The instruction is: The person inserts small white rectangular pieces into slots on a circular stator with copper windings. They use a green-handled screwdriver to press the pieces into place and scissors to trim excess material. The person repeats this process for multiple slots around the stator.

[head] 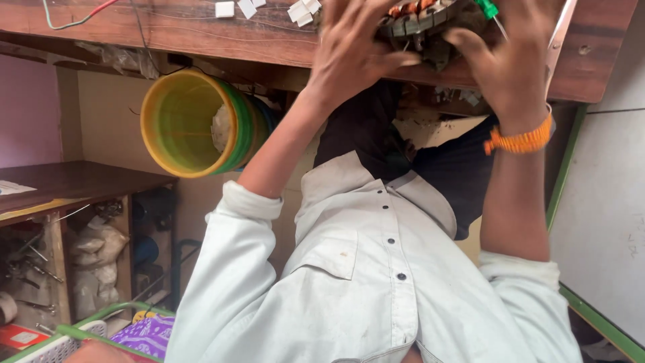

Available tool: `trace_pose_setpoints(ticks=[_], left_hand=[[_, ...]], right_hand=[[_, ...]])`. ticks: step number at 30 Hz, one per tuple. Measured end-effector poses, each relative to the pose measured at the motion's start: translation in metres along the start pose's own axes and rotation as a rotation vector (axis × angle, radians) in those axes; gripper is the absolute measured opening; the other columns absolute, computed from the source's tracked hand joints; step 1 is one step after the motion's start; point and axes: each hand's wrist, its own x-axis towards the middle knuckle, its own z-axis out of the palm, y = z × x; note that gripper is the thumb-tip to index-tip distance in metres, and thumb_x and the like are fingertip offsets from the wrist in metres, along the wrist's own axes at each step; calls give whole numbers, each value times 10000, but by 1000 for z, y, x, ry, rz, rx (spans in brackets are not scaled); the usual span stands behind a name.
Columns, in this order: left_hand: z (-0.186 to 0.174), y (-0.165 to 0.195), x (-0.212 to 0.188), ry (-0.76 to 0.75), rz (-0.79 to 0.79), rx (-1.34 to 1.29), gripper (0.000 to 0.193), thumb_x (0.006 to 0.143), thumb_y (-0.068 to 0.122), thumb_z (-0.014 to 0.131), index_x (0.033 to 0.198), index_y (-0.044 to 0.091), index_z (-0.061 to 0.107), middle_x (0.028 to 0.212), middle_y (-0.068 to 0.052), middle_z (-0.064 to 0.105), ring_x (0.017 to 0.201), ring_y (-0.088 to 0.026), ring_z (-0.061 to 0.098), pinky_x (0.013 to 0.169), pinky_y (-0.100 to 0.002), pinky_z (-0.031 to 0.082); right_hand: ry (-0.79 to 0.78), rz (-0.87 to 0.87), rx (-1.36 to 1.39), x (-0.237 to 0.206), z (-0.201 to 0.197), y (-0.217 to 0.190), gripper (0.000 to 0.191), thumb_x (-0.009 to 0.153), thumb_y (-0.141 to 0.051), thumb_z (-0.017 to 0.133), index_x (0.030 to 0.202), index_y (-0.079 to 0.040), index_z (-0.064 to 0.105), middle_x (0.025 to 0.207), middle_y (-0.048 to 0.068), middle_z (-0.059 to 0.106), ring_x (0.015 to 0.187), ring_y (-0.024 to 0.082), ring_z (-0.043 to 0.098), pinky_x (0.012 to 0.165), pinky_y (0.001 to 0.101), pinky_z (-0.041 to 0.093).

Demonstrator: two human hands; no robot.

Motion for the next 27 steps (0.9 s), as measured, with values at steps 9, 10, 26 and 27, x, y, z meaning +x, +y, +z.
trace_pose_setpoints(ticks=[9,10,26,27], left_hand=[[-79,-22,-63,-39,-247,157,411,962,303,864,1266,104,673,1177,-26,644,1071,-258,523,969,-403,473],[-75,-21,-61,-37,-272,160,403,965,270,854,1282,100,674,1151,-26,638,1055,-256,521,963,-404,470],[-46,15,-59,250,-559,-481,199,882,-47,776,979,60,639,902,-43,659,782,-134,653,690,-262,530],[-44,17,-62,269,-556,-456,194,886,-29,781,981,55,634,905,-50,664,777,-133,660,675,-260,531]], right_hand=[[324,471,-287,-142,-50,14,465,1117,-452,634,1216,-4,707,1188,106,646,1038,199,643,876,338,526],[329,494,-304,-146,-49,17,492,1109,-483,645,1191,-3,710,1133,102,636,968,187,629,821,339,510],[159,375,-658,-115,-28,-33,295,958,-33,802,1206,-55,645,1093,162,629,975,316,633,899,421,542],[121,403,-679,-112,-27,-41,272,988,-45,819,1200,-53,649,1103,164,662,973,311,660,892,423,550]])
